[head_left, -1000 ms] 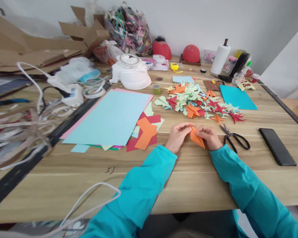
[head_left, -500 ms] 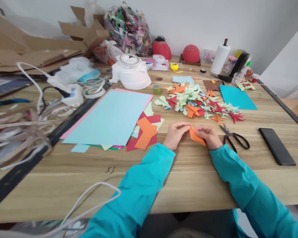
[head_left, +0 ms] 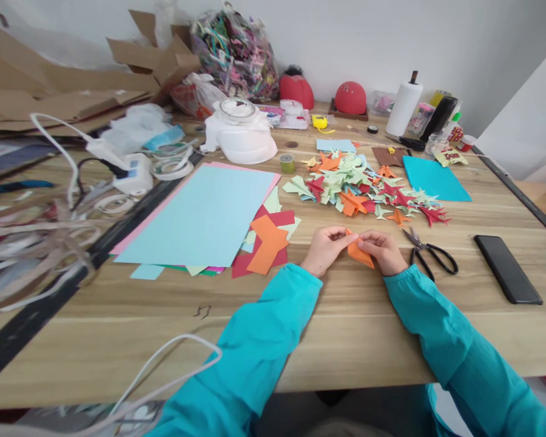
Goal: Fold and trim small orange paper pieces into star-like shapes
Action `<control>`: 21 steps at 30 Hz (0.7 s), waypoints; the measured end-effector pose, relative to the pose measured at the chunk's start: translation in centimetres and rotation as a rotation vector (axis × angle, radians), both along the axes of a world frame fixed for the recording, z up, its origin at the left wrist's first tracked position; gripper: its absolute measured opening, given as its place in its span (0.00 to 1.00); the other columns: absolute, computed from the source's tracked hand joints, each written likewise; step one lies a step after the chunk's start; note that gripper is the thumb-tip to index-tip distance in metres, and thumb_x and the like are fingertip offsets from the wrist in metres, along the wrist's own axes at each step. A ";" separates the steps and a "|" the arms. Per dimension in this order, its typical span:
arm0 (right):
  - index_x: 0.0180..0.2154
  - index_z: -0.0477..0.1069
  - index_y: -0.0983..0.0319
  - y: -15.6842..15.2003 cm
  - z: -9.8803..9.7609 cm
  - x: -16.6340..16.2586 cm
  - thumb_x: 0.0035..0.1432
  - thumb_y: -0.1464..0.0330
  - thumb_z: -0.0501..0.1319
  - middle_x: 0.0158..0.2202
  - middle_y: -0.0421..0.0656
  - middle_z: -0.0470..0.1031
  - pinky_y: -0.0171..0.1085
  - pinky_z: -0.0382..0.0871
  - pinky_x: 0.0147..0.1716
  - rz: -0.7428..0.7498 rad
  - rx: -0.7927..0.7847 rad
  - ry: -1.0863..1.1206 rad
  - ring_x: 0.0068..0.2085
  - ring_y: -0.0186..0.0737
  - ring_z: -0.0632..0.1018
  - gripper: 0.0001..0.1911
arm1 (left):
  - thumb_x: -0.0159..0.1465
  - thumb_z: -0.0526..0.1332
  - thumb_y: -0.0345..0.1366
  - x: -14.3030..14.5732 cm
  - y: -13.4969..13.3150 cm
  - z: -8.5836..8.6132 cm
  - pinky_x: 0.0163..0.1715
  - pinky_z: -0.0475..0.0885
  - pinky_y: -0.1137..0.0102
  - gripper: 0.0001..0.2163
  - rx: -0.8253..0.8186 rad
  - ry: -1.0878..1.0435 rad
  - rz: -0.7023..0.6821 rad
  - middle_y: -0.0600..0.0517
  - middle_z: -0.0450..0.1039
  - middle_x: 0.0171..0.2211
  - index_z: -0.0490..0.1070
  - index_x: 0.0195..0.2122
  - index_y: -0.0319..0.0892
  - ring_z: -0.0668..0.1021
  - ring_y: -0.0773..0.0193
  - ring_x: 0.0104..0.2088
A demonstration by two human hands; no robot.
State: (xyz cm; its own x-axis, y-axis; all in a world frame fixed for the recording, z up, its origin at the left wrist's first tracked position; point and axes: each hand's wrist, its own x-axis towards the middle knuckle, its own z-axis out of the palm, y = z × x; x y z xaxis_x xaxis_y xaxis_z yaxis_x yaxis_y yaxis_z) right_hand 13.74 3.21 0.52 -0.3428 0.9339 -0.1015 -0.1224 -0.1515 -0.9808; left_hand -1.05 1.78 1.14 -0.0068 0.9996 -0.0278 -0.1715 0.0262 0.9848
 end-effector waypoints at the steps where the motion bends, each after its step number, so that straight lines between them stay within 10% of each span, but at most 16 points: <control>1: 0.28 0.74 0.62 0.0 0.0 0.0 0.39 0.64 0.69 0.24 0.39 0.76 0.34 0.68 0.28 0.007 0.000 -0.005 0.26 0.34 0.75 0.12 | 0.45 0.68 0.41 0.0 0.0 -0.1 0.23 0.63 0.74 0.12 -0.007 0.004 0.004 0.53 0.69 0.19 0.74 0.23 0.36 0.68 0.70 0.22; 12: 0.28 0.73 0.62 0.0 0.0 -0.1 0.36 0.63 0.70 0.26 0.40 0.77 0.34 0.69 0.27 0.011 0.003 -0.032 0.26 0.35 0.76 0.15 | 0.51 0.62 0.48 0.0 0.2 -0.3 0.25 0.65 0.72 0.17 -0.061 -0.221 0.009 0.53 0.66 0.19 0.70 0.20 0.37 0.69 0.69 0.21; 21: 0.27 0.72 0.62 0.0 -0.1 -0.2 0.39 0.61 0.69 0.24 0.39 0.76 0.34 0.69 0.27 0.040 0.073 -0.063 0.26 0.35 0.76 0.13 | 0.48 0.65 0.44 0.0 0.1 -0.5 0.21 0.59 0.75 0.14 0.034 0.041 0.011 0.56 0.64 0.17 0.70 0.20 0.37 0.64 0.72 0.20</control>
State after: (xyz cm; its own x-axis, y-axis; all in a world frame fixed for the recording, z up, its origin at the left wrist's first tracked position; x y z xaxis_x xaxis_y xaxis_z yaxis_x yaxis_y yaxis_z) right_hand 13.57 3.19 0.40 -0.3749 0.9253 -0.0566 -0.0550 -0.0832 -0.9950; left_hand -1.07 1.89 0.61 -0.0185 0.9998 0.0066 -0.1306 -0.0089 0.9914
